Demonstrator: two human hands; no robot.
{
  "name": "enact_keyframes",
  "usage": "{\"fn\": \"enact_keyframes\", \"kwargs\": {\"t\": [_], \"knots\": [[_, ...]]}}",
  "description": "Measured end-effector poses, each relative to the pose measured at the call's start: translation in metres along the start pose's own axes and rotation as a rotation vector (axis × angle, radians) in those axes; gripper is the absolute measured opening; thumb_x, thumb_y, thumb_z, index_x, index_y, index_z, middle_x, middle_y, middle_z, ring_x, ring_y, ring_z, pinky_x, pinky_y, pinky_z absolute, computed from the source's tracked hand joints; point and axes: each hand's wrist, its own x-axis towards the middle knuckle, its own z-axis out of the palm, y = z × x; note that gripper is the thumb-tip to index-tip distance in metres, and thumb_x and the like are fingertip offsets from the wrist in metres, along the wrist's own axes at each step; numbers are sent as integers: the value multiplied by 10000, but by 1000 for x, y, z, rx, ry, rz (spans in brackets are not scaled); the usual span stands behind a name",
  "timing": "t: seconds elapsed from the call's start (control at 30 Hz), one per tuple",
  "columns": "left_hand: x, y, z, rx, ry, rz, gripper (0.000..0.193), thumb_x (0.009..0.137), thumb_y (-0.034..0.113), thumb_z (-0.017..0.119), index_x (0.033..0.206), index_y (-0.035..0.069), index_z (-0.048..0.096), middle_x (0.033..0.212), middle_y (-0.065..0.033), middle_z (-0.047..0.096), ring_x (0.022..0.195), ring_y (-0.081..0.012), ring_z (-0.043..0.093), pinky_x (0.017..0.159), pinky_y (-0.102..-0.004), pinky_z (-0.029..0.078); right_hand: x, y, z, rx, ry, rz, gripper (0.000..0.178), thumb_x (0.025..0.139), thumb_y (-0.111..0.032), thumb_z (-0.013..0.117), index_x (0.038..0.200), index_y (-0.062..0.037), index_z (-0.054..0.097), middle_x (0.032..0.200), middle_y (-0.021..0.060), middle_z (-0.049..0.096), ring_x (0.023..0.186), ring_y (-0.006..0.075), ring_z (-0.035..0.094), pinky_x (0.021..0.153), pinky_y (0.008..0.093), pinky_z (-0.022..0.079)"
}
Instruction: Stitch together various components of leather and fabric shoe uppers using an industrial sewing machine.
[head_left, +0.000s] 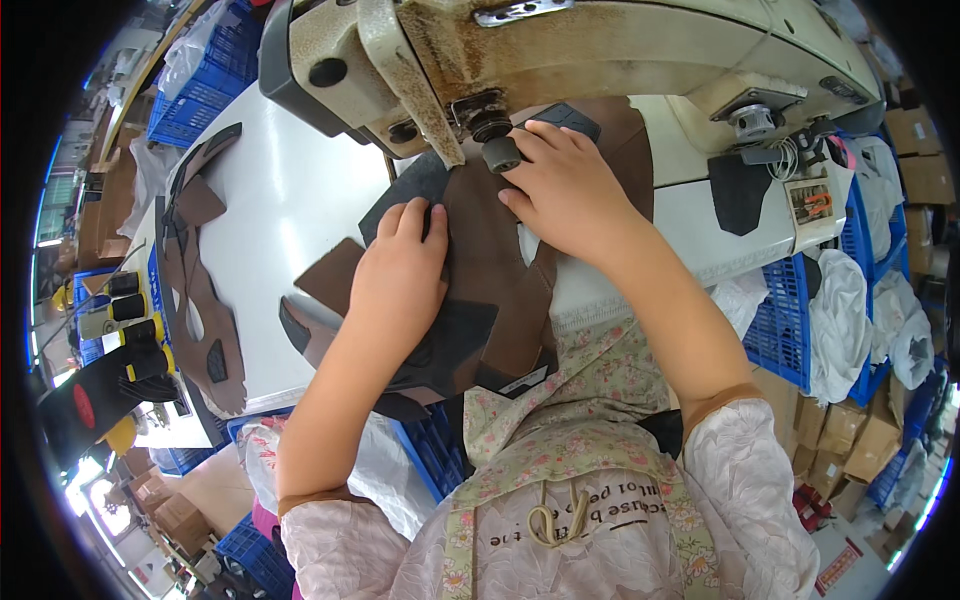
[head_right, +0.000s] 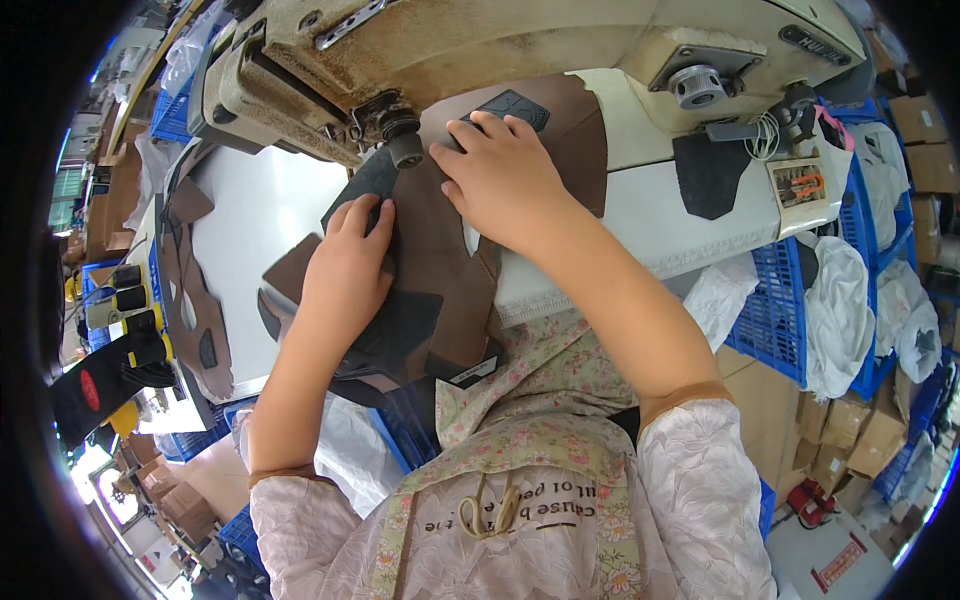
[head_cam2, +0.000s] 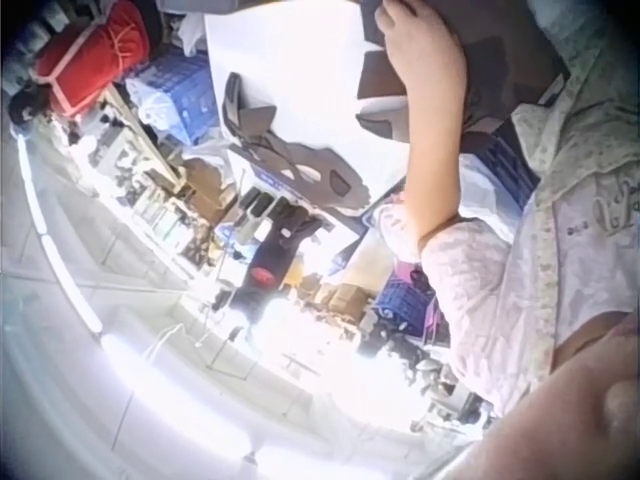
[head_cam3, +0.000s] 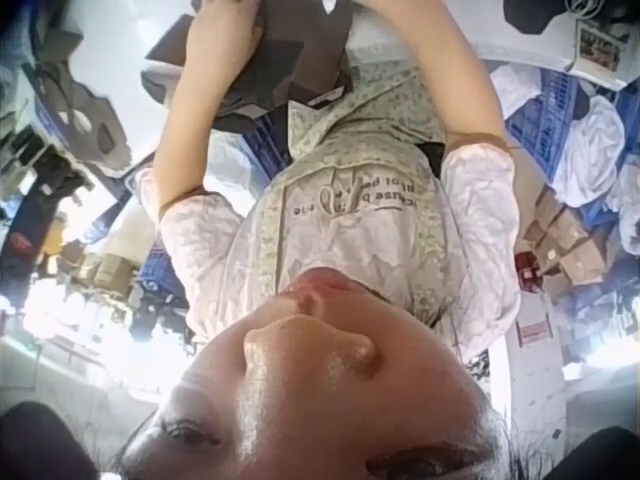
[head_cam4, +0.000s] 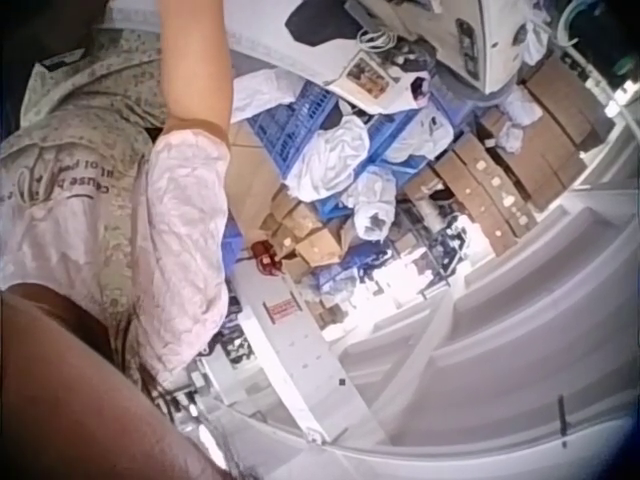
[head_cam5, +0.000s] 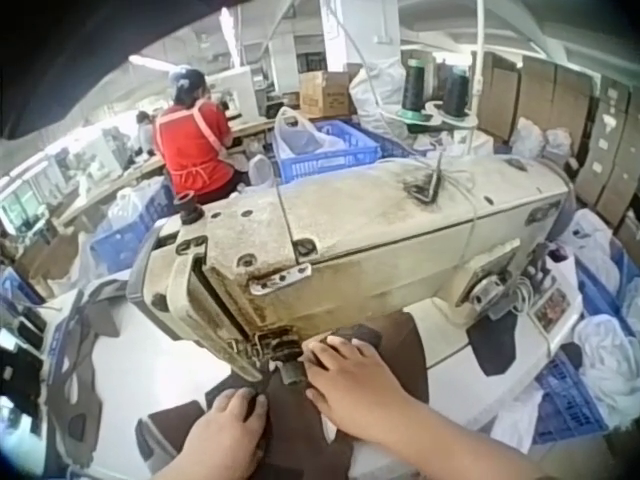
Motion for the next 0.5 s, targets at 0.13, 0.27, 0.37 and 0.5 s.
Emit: {"fn": "enact_keyframes", "kwargs": {"t": [0.13, 0.27, 0.37, 0.5], "knots": [[4, 13, 8, 75, 45, -25, 642, 678, -9, 694, 1310, -3, 580, 1292, -149, 536, 1207, -335, 540, 890, -402, 558, -3, -3, -9, 27, 20, 17, 330, 866, -279, 692, 1151, -112, 699, 1198, 87, 628, 1225, 281, 537, 1043, 489, 402], [13, 25, 11, 128, -20, -109, 606, 711, 28, 717, 1298, -30, 576, 1193, -148, 547, 1126, -319, 567, 832, -392, 579, -4, -12, -18, -30, -64, 101, 260, 856, -274, 704, 1066, -124, 738, 1273, 76, 625, 1250, 252, 538, 1094, 509, 368], [18, 30, 20, 183, 9, -128, 543, 766, 41, 682, 1290, -50, 573, 1145, -151, 559, 1092, -312, 581, 792, -378, 591, -5, -14, -16, -90, -47, 113, 257, 846, -269, 715, 1066, -138, 733, 1282, 62, 623, 1242, 247, 547, 1100, 549, 356], [24, 38, 23, 249, 25, -157, 443, 829, 30, 606, 1258, -78, 578, 1097, -160, 579, 1058, -305, 603, 732, -347, 603, -6, -7, -7, -99, 8, 116, 238, 849, -254, 712, 1057, -138, 725, 1293, 52, 619, 1244, 237, 548, 1094, 570, 353]]}}
